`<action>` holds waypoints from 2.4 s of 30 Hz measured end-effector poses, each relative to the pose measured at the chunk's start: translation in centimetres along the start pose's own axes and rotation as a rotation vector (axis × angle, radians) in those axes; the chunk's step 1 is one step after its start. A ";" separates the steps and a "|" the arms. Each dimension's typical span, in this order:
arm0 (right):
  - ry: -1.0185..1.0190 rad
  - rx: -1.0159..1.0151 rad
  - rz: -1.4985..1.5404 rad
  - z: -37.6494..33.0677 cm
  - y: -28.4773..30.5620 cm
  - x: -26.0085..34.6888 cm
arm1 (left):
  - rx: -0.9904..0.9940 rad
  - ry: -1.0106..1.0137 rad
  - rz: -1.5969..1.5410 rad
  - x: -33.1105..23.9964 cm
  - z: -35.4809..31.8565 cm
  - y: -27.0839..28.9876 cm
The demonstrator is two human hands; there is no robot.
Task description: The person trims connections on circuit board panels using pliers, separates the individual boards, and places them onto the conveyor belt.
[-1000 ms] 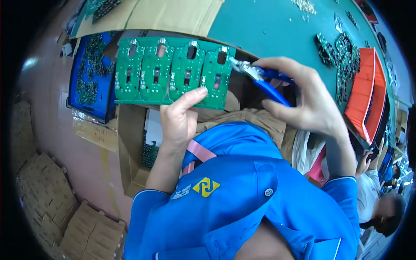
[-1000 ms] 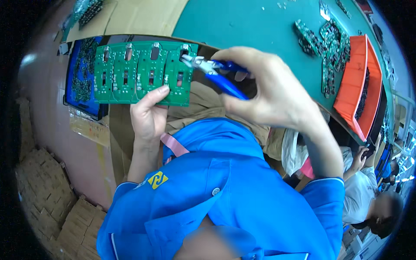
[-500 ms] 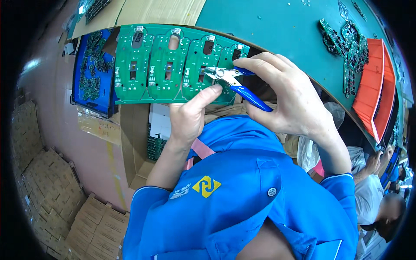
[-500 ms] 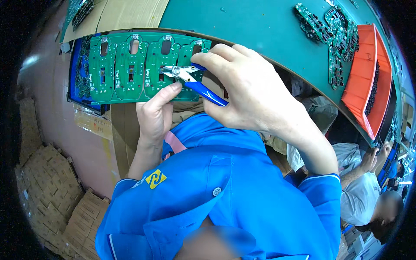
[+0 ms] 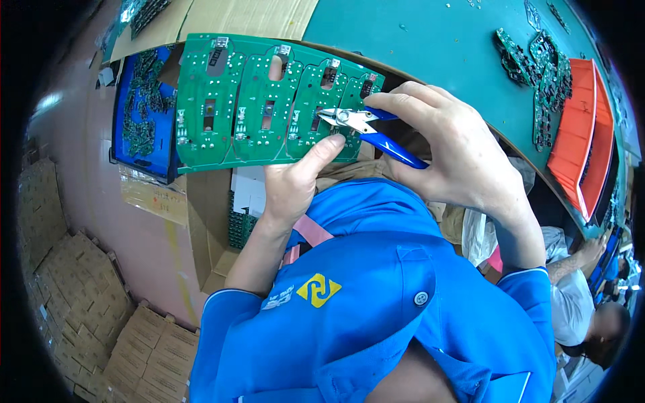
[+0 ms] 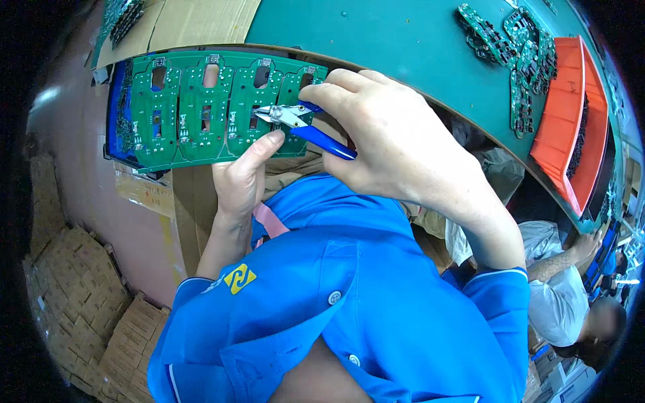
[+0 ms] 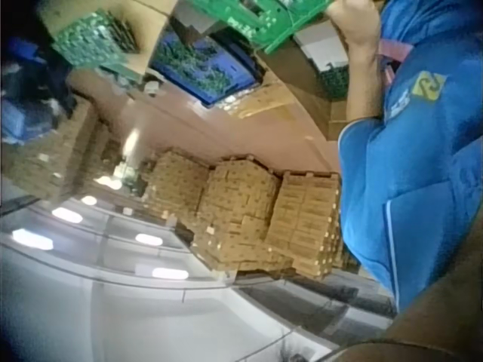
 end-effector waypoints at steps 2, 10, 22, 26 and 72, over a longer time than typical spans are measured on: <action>-0.012 0.030 0.006 0.0 -0.1 0.0 | 0.032 0.009 0.010 0.4 0.0 0.2; 0.019 -0.013 -0.054 -0.6 -0.1 0.3 | -0.015 0.026 -0.015 0.7 -0.3 0.2; 0.044 -0.028 0.053 0.2 0.3 0.3 | -0.046 0.017 -0.076 0.1 0.3 0.5; -0.004 -0.029 0.170 1.3 1.9 -0.3 | -0.070 -0.033 0.013 -0.6 0.4 0.4; -0.105 -0.054 -0.416 10.4 6.1 -6.2 | -0.164 -0.046 -0.238 -3.6 1.0 2.4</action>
Point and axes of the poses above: each hand's wrist, its own z-axis towards the middle knuckle, its own y-axis out of the back of the hand, x = y × z, the point moved 9 cm from there along z, towards the middle knuckle, and after that the axes turned 15 degrees about -z, right-handed, at the moved point
